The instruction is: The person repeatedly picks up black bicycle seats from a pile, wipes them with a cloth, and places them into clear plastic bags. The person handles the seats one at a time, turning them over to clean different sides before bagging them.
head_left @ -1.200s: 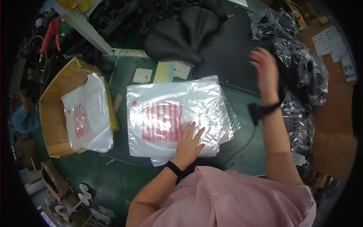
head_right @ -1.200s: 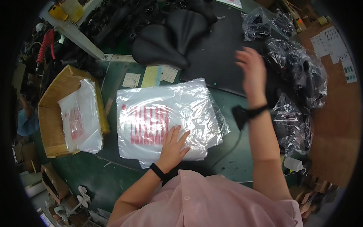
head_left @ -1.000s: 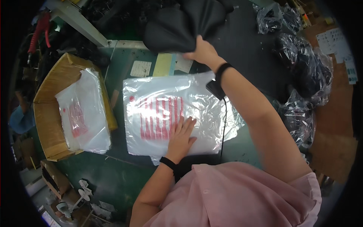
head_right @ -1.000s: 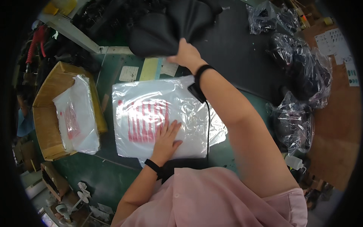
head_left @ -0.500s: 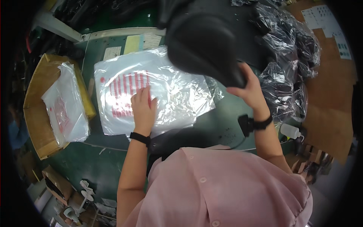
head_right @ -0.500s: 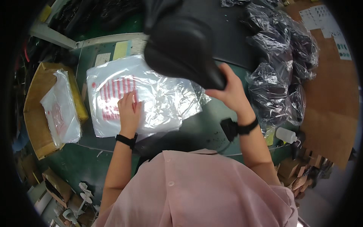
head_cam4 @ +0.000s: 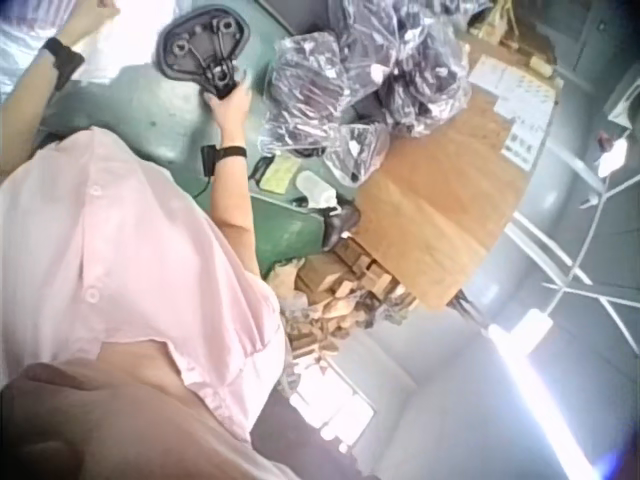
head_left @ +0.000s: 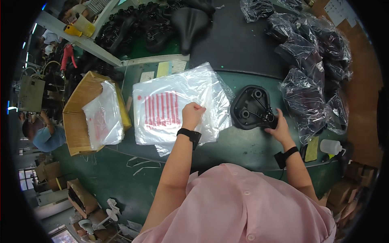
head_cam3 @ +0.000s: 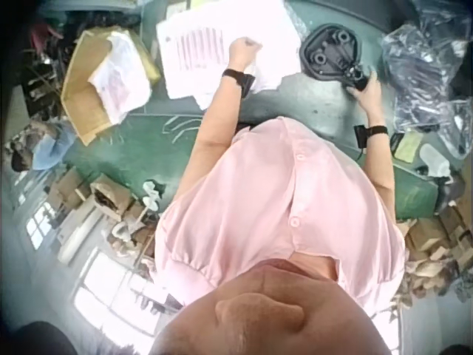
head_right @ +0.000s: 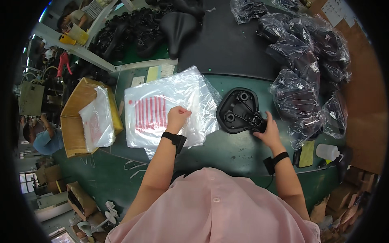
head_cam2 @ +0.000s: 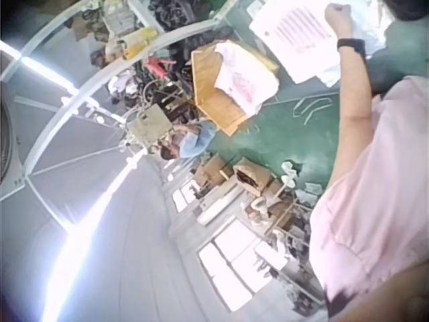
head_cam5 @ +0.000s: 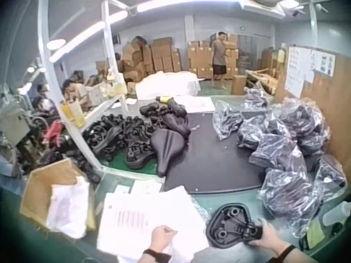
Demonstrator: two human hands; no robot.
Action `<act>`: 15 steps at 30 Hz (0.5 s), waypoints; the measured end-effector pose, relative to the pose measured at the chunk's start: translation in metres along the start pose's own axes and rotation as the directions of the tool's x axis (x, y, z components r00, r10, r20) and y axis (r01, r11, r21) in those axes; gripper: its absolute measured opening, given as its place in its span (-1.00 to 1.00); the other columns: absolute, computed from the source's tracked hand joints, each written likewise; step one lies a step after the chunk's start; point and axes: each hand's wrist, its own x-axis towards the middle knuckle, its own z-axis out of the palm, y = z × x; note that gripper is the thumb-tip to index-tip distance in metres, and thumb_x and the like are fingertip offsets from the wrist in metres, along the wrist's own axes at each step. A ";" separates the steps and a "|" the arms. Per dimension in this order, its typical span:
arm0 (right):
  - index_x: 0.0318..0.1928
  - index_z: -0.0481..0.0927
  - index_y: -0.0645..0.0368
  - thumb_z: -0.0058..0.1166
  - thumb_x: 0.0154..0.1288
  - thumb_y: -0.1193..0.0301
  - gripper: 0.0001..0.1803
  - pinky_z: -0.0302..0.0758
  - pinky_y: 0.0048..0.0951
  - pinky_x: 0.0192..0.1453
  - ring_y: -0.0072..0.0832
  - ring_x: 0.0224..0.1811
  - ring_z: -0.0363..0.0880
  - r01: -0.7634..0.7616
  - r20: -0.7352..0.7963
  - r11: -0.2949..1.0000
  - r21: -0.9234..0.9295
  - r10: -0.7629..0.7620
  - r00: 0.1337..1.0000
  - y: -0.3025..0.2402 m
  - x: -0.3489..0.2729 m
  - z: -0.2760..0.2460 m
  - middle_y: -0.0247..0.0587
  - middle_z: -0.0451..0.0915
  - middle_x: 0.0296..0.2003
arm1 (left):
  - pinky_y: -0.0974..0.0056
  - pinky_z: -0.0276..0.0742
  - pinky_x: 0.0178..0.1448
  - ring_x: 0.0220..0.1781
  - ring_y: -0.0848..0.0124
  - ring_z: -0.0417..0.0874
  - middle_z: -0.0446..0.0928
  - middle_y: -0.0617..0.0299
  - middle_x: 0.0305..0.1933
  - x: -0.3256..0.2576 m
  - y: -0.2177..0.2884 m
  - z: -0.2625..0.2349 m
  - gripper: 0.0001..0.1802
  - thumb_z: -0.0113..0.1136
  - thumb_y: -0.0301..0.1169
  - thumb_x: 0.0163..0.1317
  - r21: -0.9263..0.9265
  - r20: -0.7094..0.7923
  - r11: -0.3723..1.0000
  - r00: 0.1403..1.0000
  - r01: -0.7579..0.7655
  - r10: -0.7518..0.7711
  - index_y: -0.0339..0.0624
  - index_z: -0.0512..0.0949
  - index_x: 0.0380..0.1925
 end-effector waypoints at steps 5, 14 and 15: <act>0.19 0.36 0.36 0.53 -0.36 0.33 -0.01 0.41 -0.32 0.17 -0.21 0.04 0.52 -0.270 0.412 0.919 0.286 0.136 0.901 -0.007 0.014 0.009 -0.04 0.56 -0.10 | 0.44 0.23 -0.63 -0.67 0.63 0.29 0.27 0.44 -0.67 -0.004 -0.012 -0.034 -0.67 0.14 -0.20 0.33 -0.452 -0.036 0.867 0.967 0.211 -0.254 -0.16 0.48 -0.55; 0.29 0.23 0.27 0.32 0.07 0.49 -0.23 0.49 -0.36 0.11 -0.30 0.00 0.58 -0.200 0.331 0.629 0.751 -0.097 0.939 -0.118 0.002 0.034 -0.12 0.56 -0.03 | 0.50 0.38 -0.53 -0.59 0.61 0.47 0.48 0.32 -0.56 -0.024 -0.020 -0.057 -0.88 0.10 -0.45 0.32 -0.488 0.000 0.871 0.998 0.056 -0.064 -0.26 0.59 -0.31; 0.30 0.22 0.25 0.32 0.07 0.50 -0.21 0.46 -0.39 0.15 -0.31 0.03 0.57 -0.060 0.248 0.690 0.721 -0.176 0.953 -0.140 0.008 0.034 -0.11 0.56 -0.01 | 0.49 0.38 -0.53 -0.60 0.61 0.47 0.48 0.31 -0.55 -0.026 -0.020 -0.059 -0.89 0.10 -0.46 0.32 -0.527 0.011 0.847 0.997 0.074 -0.080 -0.25 0.58 -0.27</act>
